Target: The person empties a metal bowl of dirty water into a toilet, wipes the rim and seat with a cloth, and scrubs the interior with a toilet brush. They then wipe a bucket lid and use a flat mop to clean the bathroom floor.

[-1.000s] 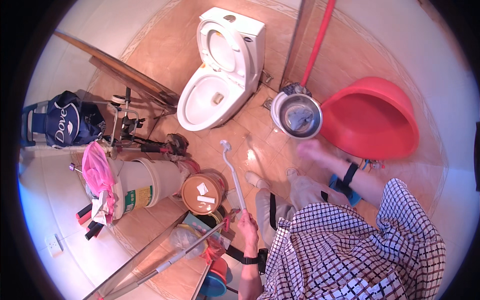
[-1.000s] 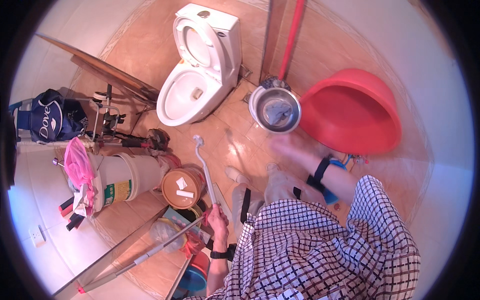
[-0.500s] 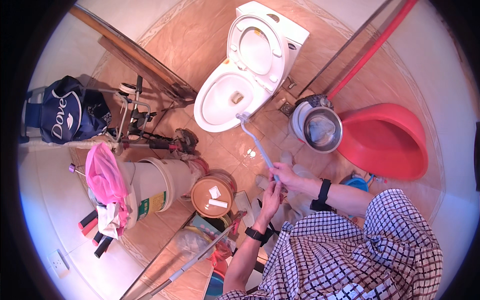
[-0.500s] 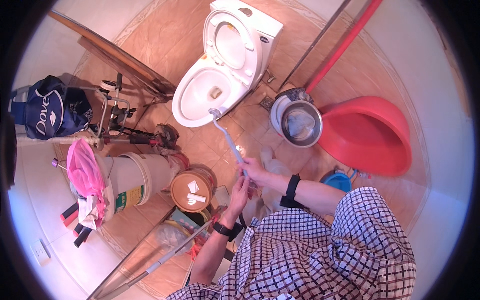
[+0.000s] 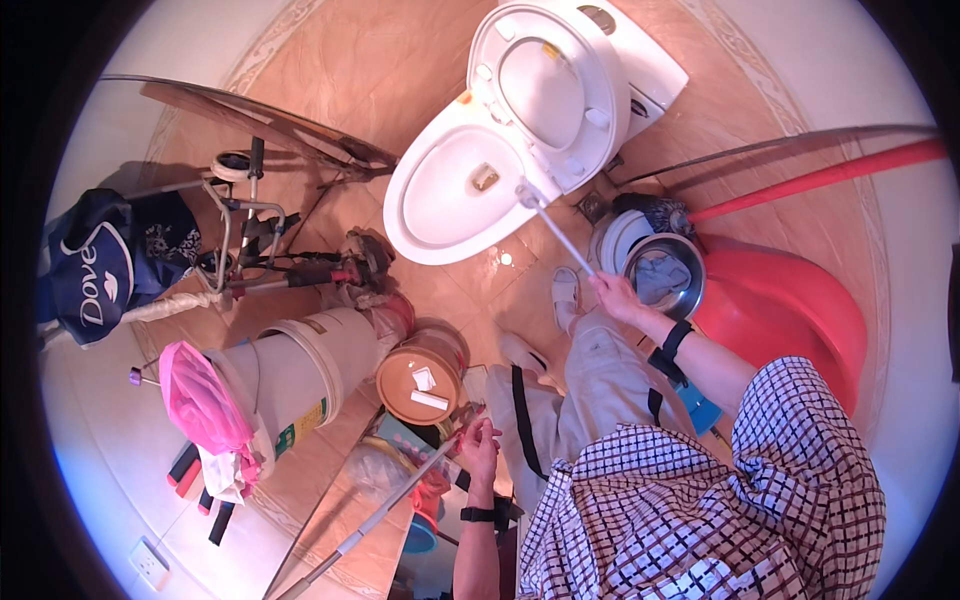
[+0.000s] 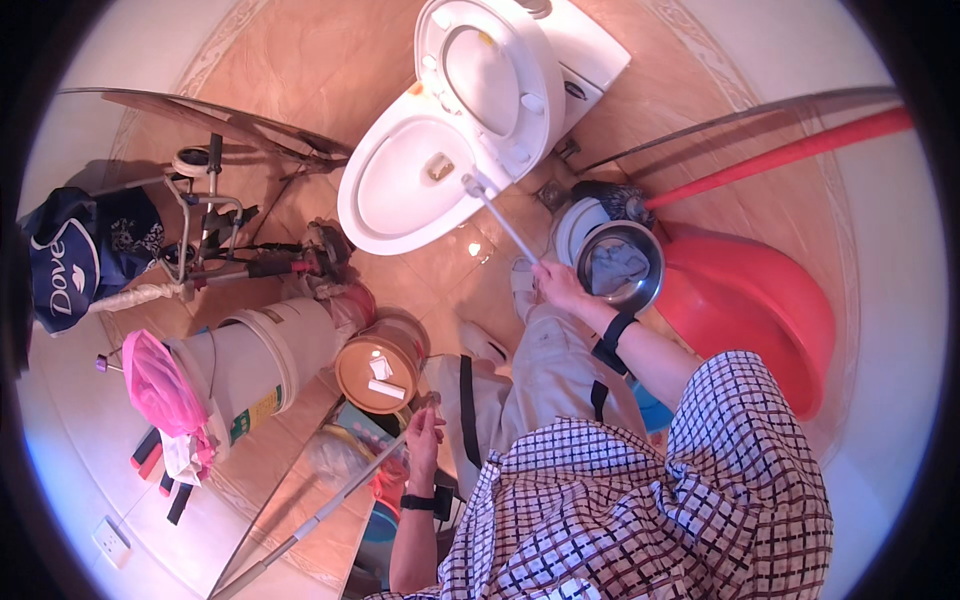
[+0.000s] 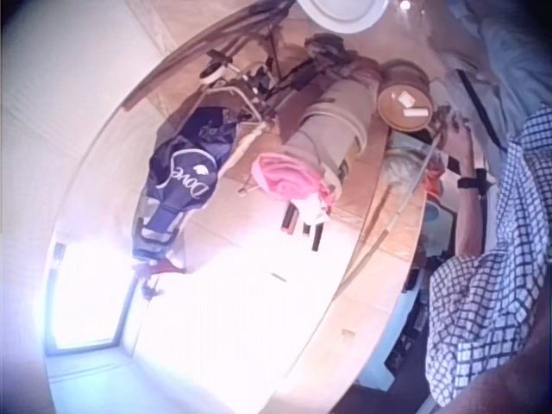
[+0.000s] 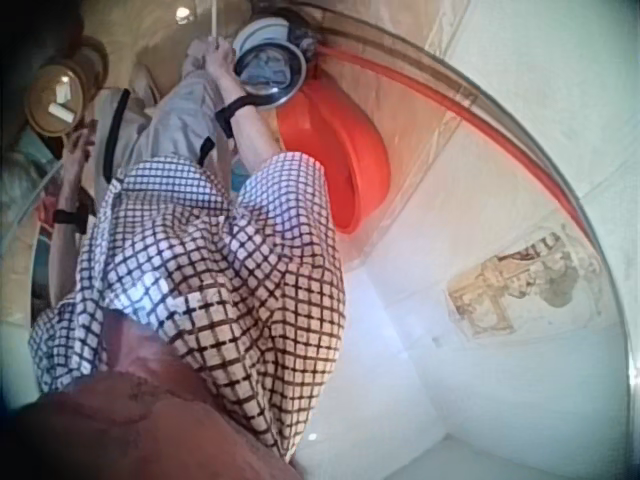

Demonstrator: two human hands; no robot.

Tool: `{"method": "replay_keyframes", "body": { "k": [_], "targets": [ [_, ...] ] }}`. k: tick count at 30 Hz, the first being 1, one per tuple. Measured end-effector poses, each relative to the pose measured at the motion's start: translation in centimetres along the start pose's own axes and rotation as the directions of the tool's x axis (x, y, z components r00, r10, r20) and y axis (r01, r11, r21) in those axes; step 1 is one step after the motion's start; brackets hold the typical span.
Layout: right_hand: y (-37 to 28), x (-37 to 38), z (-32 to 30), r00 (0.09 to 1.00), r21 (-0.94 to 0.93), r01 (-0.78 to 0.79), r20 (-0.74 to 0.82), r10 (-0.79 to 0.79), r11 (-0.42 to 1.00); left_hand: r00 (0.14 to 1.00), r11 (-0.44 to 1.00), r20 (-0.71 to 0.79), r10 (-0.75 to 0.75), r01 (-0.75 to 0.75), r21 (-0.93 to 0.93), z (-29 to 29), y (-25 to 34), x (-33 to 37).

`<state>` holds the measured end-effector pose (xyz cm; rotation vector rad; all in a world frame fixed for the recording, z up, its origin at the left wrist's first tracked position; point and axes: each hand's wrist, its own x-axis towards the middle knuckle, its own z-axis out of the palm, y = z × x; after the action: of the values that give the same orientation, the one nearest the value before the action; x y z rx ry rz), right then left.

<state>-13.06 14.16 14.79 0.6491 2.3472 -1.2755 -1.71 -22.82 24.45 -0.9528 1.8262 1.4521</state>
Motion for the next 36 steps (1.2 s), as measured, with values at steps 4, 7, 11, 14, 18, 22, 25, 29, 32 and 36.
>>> {"method": "replay_keyframes", "body": {
  "k": [4, 7, 11, 14, 18, 22, 25, 29, 32, 36],
  "targets": [
    [-1.1, 2.3, -0.4, 0.99, 0.106, -0.129, 0.075, 0.121, 0.986, 1.0, 1.0, 0.024, -0.02, 0.02, -0.016, -0.6, -0.1, 0.7],
    [1.8, 3.9, -1.1, 0.994, -0.05, -0.06, 0.091, 0.065, 0.997, 0.999, 0.999, 0.04, -0.012, 0.01, 0.052, 0.3, 0.9, 1.9],
    [4.4, 5.2, -0.4, 0.997, -0.292, 0.025, 0.072, -0.004, 0.956, 0.999, 0.998, 0.054, -0.005, 0.002, 0.06, 0.1, 1.4, 4.9],
    [4.5, 5.7, 0.5, 0.991, -0.27, -0.085, 0.078, 0.109, 0.959, 0.998, 0.999, 0.066, -0.004, 0.001, 0.053, -0.1, 1.6, 7.4],
    [4.6, 5.3, 4.1, 0.993, -0.333, -0.017, 0.108, 0.056, 0.943, 0.998, 0.997, 0.065, -0.017, 0.012, 0.078, -1.6, 2.2, 9.9],
    [1.3, 5.1, 11.7, 0.908, -0.331, 0.027, 0.403, 0.116, 0.943, 0.998, 0.997, 0.024, -0.053, 0.052, 0.054, -4.4, 2.5, 11.7],
    [-3.2, 5.9, 15.3, 0.971, -0.203, 0.103, 0.234, -0.054, 0.974, 0.999, 0.999, 0.022, -0.048, 0.048, 0.007, -6.7, 2.1, 12.8],
    [-6.5, 10.1, 14.1, 0.999, -0.083, 0.053, 0.003, -0.053, 0.995, 0.999, 0.996, 0.022, -0.036, 0.038, -0.081, -8.9, 2.2, 14.2],
    [-6.9, 14.9, 10.1, 0.971, -0.523, 0.167, 0.233, -0.049, 0.836, 0.998, 0.984, 0.006, -0.063, 0.063, -0.167, -10.0, 1.1, 15.0],
    [-10.4, 20.0, 7.2, 0.95, -0.746, 0.083, 0.259, 0.173, 0.661, 0.995, 0.987, 0.01, -0.101, 0.102, -0.121, -10.5, 1.3, 15.1]
  ]
}}
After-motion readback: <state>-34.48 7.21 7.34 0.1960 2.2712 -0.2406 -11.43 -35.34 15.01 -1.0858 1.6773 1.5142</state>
